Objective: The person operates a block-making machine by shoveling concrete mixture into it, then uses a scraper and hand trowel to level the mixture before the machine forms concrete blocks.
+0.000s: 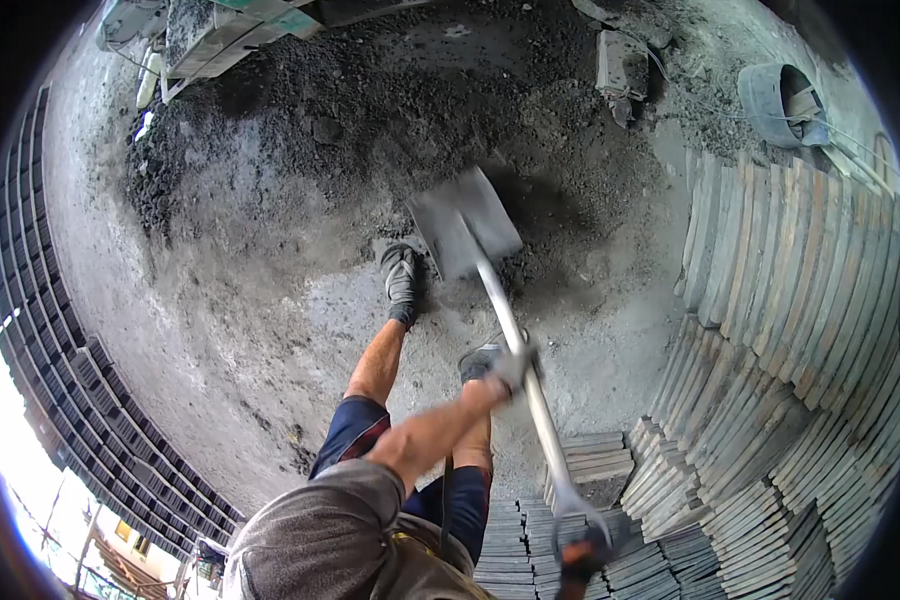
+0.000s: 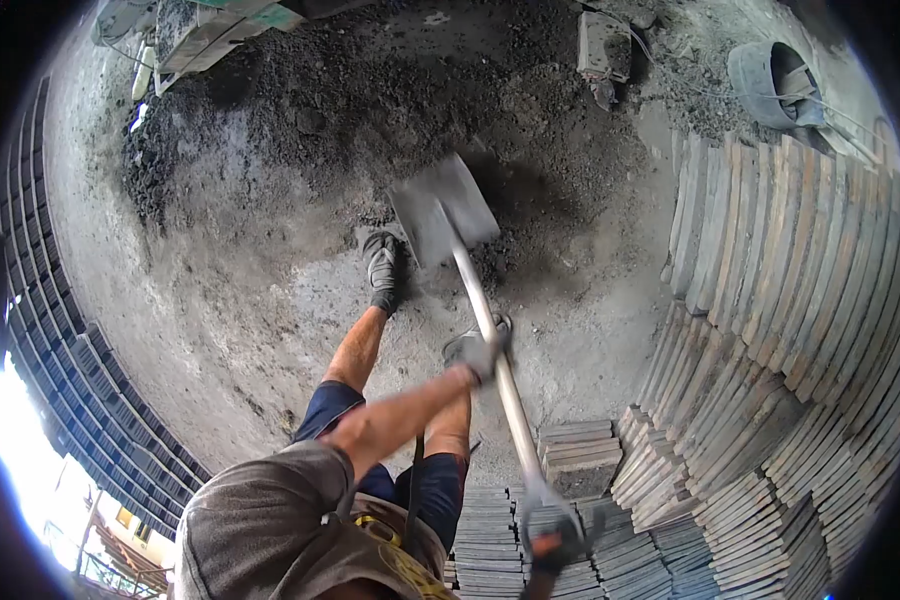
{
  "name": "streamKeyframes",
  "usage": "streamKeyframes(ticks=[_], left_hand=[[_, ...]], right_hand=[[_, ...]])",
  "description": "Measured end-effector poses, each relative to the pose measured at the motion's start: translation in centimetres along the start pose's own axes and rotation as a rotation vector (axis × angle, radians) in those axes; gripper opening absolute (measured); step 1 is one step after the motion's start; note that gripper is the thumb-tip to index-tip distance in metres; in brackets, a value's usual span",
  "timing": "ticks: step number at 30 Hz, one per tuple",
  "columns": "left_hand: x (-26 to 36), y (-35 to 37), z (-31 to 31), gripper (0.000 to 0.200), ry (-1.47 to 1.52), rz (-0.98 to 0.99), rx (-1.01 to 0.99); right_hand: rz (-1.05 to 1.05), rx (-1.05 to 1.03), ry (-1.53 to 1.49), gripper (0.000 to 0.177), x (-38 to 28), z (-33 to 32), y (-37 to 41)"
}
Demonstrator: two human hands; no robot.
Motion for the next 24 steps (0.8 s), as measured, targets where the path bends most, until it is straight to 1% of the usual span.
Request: streamKeyframes(ticks=[1,2,3,4,5,6,7,8,9,10,11,12,14,15,16,17,18,20,21,22,24], left_hand=[[3.8,-3.2,-1.3,0.020,0.109,-0.115,-0.090],[6.0,-3.6,-1.1,0.020,0.323,-0.299,-0.120],[6.7,-5.0,-2.5,0.018,0.217,-0.135,0.014],[7.5,-6.1,-4.0,0.018,0.088,0.013,0.162],[7.4,-5.3,-3.4,0.020,0.125,0.038,0.104],[8.6,-4.3,-2.6,0.023,0.157,0.076,0.033],[9.1,-2.4,-1.7,0.023,0.199,-0.002,-0.080],[9.0,-1.8,-1.6,0.023,0.234,-0.030,-0.136],[9.5,-1.3,-1.8,0.023,0.280,0.020,-0.165],[9.7,-0.5,-1.8,0.023,0.327,0.070,-0.196],[9.3,0.9,-2.2,0.019,0.294,0.088,-0.138],[9.0,3.7,-2.0,0.019,0.262,0.062,-0.063],[6.3,4.8,-1.9,0.020,0.163,0.222,-0.103],[2.8,4.5,-1.9,0.020,0.106,0.121,-0.094],[-0.6,4.7,-1.8,0.021,0.049,0.014,-0.086],[-2.2,6.2,-1.3,0.021,0.000,0.024,-0.034],[-3.6,7.7,-0.7,0.021,-0.045,0.029,0.020],[-8.1,7.9,0.4,0.021,-0.027,-0.216,-0.010],[-7.3,7.4,0.5,0.023,-0.050,-0.177,0.022],[-3.7,2.9,-1.3,0.023,-0.470,0.323,0.077],[3.8,-2.5,-3.2,0.027,-0.168,0.134,0.010]], right_hand=[[-0.270,-0.089,0.126,0.065,-2.8,5.3,-0.9],[-0.499,-0.220,0.418,0.064,-5.1,10.0,-0.5],[-0.770,-0.300,0.667,0.064,-7.1,14.5,0.6],[-0.268,-0.134,0.202,0.065,-5.8,12.7,0.1],[-0.032,-0.071,-0.024,0.065,-4.4,11.6,-0.2],[0.181,0.044,-0.266,0.066,-3.0,10.5,0.1],[0.166,-0.039,-0.141,0.063,-3.0,9.9,0.7],[0.165,-0.089,-0.089,0.062,-2.6,9.7,1.1],[0.162,-0.139,-0.037,0.061,-2.3,9.4,1.5],[0.087,-0.147,-0.029,0.061,-2.7,9.0,1.5],[0.022,-0.155,-0.015,0.062,-3.1,8.4,1.9],[0.062,-0.125,-0.055,0.063,-2.1,6.8,2.4],[0.138,-0.060,-0.136,0.071,0.1,3.4,3.4],[0.277,-0.005,-0.130,0.068,2.4,0.5,4.3],[0.312,0.038,-0.138,0.066,3.7,-2.8,4.9],[0.349,0.082,-0.143,0.064,4.8,-5.3,5.6],[0.348,0.133,-0.015,0.064,3.9,-7.0,6.8],[0.360,-0.044,0.097,0.076,2.5,-9.0,7.1],[0.214,0.132,-0.007,0.066,3.1,-8.9,6.3],[0.194,0.121,-0.031,0.065,4.6,-7.4,4.4],[0.094,0.001,-0.138,0.063,3.2,4.4,0.7]])
Point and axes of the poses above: each hand's wrist, its own y-axis away from the middle knuckle, its own z-axis out of the palm, x = y × z, the point moved 9 cm from there along -y, towards the middle knuckle, and after that the axes turned 7 degrees about -y, right-handed, at the moved point
